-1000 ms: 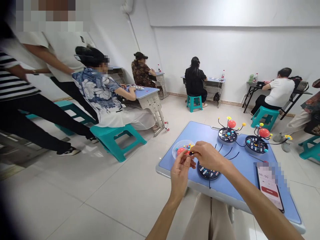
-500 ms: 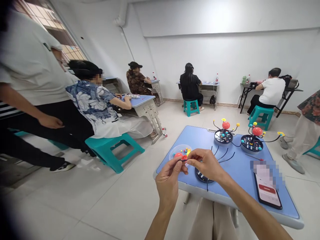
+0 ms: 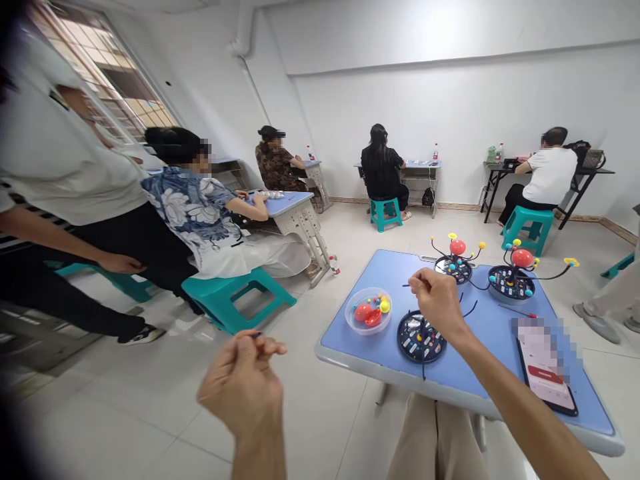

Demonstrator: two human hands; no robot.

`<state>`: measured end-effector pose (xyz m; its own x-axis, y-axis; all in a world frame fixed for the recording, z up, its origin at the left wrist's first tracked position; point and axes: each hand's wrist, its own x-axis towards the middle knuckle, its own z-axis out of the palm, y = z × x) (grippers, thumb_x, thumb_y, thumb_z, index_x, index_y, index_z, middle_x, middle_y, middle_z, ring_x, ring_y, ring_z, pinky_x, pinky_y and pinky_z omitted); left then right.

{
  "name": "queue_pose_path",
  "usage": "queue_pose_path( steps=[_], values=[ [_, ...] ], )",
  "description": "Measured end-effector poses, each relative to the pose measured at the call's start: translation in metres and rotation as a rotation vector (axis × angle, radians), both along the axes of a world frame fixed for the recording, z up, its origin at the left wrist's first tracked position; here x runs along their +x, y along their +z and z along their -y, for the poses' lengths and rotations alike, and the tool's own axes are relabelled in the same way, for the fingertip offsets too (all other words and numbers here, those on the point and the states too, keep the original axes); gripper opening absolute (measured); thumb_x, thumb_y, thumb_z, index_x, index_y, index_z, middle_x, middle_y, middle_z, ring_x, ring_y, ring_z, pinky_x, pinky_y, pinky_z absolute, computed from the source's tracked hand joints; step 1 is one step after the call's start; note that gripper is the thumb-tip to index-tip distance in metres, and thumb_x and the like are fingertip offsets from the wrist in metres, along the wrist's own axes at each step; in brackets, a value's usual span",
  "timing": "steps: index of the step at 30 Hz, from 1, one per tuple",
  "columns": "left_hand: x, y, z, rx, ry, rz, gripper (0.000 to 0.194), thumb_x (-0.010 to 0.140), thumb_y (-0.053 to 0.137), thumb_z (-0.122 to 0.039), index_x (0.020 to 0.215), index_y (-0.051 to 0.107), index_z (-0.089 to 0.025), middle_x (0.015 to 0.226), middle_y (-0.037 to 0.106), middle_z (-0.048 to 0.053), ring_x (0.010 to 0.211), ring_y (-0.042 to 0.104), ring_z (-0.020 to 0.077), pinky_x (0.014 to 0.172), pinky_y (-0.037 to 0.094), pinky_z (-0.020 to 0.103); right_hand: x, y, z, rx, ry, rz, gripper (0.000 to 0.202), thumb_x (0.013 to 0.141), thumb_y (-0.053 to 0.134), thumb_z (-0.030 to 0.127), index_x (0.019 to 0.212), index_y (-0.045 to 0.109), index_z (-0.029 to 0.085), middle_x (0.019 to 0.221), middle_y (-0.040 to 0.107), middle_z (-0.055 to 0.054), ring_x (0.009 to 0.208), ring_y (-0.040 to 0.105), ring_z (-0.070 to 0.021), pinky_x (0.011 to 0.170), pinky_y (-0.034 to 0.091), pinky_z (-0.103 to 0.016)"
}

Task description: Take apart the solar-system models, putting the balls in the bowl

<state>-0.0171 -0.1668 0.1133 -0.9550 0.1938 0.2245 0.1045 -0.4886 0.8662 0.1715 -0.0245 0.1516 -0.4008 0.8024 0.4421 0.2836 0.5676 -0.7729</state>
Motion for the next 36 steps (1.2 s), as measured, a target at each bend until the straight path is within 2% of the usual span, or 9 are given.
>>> queue_pose_path(
  steps=[3,5,7,10,13,18,24,31,36],
  values=[
    [-0.021,-0.008,-0.010,-0.129,-0.148,-0.074,0.023,0.072,0.070,-0.035,0.084,0.067,-0.015,0.056,0.059,-0.005,0.048,0.055,0.0104,0.051,0.049,0.026,-0.011,-0.003,-0.023,-0.040,0.068,0.183,0.018,0.084,0.054,0.023,0.070,0.065,0.017,0.059,0.063,0.000,0.054,0.053,-0.0117,0.053,0.037,-0.022],
    [-0.020,-0.019,-0.028,-0.306,-0.336,-0.130,0.026,0.074,0.068,-0.036,0.089,0.069,-0.015,0.056,0.061,-0.004,0.049,0.055,0.0111,0.053,0.049,0.026,-0.035,-0.008,-0.034,-0.039,0.135,0.359,0.017,0.083,0.053,0.017,0.074,0.068,0.016,0.068,0.068,-0.002,0.062,0.058,-0.0125,0.057,0.038,-0.022],
    [-0.015,-0.031,-0.051,-0.486,-0.424,-0.191,0.027,0.077,0.063,-0.036,0.093,0.070,-0.015,0.057,0.062,-0.003,0.046,0.053,0.0110,0.051,0.046,0.025,-0.062,-0.014,-0.042,-0.016,0.140,0.569,0.018,0.083,0.053,0.012,0.080,0.070,0.015,0.080,0.073,-0.005,0.074,0.064,-0.0143,0.062,0.041,-0.022],
    [-0.011,-0.041,-0.080,-0.717,-0.395,-0.401,0.023,0.079,0.057,-0.028,0.093,0.073,-0.018,0.073,0.071,0.003,0.057,0.060,0.0141,0.061,0.050,0.028,-0.094,-0.023,-0.054,0.016,0.124,0.815,0.024,0.080,0.056,0.010,0.098,0.071,0.015,0.097,0.074,-0.009,0.091,0.067,-0.0187,0.068,0.044,-0.023],
    [-0.012,-0.040,-0.097,-0.925,-0.324,-0.661,0.026,0.081,0.051,-0.019,0.094,0.074,-0.020,0.098,0.075,0.007,0.082,0.066,0.0195,0.080,0.050,0.033,-0.110,-0.031,-0.060,-0.008,0.119,0.894,0.028,0.077,0.059,0.008,0.101,0.072,0.013,0.104,0.073,-0.015,0.095,0.068,-0.0233,0.068,0.047,-0.025],
    [-0.012,-0.038,-0.107,-1.210,-0.334,-0.840,0.034,0.082,0.047,-0.014,0.099,0.075,-0.024,0.107,0.073,0.008,0.094,0.066,0.0237,0.079,0.048,0.032,-0.115,-0.037,-0.058,-0.017,0.157,0.940,0.028,0.082,0.063,0.018,0.107,0.071,0.010,0.108,0.071,-0.022,0.100,0.068,-0.0288,0.071,0.049,-0.029],
    [-0.017,-0.043,-0.108,-1.133,-0.294,-0.823,0.027,0.083,0.052,-0.025,0.097,0.075,-0.022,0.106,0.073,0.010,0.091,0.066,0.0264,0.075,0.047,0.034,-0.101,-0.022,-0.063,0.003,0.345,0.893,0.022,0.082,0.060,0.017,0.096,0.076,0.015,0.099,0.075,-0.011,0.093,0.069,-0.0212,0.069,0.046,-0.023],
    [-0.006,-0.042,-0.102,-0.972,-0.320,-0.772,0.028,0.085,0.047,-0.029,0.088,0.074,-0.020,0.093,0.074,0.008,0.074,0.064,0.0211,0.077,0.046,0.034,-0.100,-0.014,-0.070,-0.096,0.514,0.756,0.041,0.075,0.048,0.003,0.104,0.076,0.013,0.089,0.077,-0.006,0.071,0.067,-0.0139,0.060,0.046,-0.019],
    [0.000,-0.043,-0.093,-0.901,-0.316,-0.660,0.025,0.082,0.052,-0.033,0.085,0.074,-0.021,0.088,0.074,0.007,0.068,0.062,0.0196,0.075,0.047,0.034,-0.098,-0.007,-0.064,0.025,0.498,0.698,0.034,0.074,0.050,0.002,0.090,0.077,0.014,0.091,0.076,-0.005,0.079,0.065,-0.0138,0.063,0.043,-0.019]
  ],
)
